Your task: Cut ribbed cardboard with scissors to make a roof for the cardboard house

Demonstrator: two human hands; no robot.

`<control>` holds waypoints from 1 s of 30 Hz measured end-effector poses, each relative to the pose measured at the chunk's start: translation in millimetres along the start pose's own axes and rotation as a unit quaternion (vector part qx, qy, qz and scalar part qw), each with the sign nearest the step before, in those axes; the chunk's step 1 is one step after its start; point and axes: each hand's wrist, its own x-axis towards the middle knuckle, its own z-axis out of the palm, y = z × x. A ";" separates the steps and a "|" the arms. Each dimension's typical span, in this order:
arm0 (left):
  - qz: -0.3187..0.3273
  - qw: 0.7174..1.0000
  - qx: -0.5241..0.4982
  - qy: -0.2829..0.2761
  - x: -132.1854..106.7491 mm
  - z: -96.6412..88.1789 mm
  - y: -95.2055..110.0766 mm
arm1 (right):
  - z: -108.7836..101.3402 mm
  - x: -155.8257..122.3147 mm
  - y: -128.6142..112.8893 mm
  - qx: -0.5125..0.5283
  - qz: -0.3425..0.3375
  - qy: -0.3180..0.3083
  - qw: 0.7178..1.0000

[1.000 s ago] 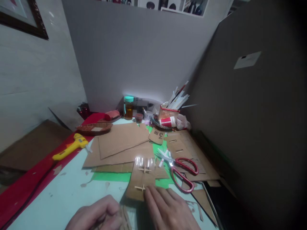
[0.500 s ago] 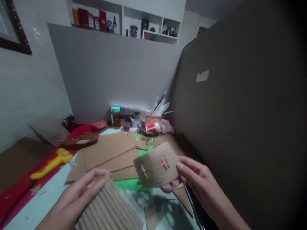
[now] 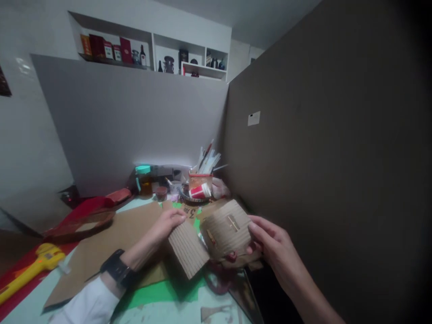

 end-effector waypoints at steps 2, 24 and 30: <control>0.007 1.000 0.010 -0.016 15.9 1.6 -5.7 | -3.6 7.6 0.0 0.009 -0.014 0.038 0.999; 0.069 0.992 -0.078 -0.071 -13.4 29.8 38.6 | 13.8 24.0 4.0 0.019 0.091 -0.090 0.992; 0.039 0.986 -0.141 -0.085 -57.8 43.7 41.6 | 26.3 8.4 6.6 -0.021 0.093 -0.114 0.989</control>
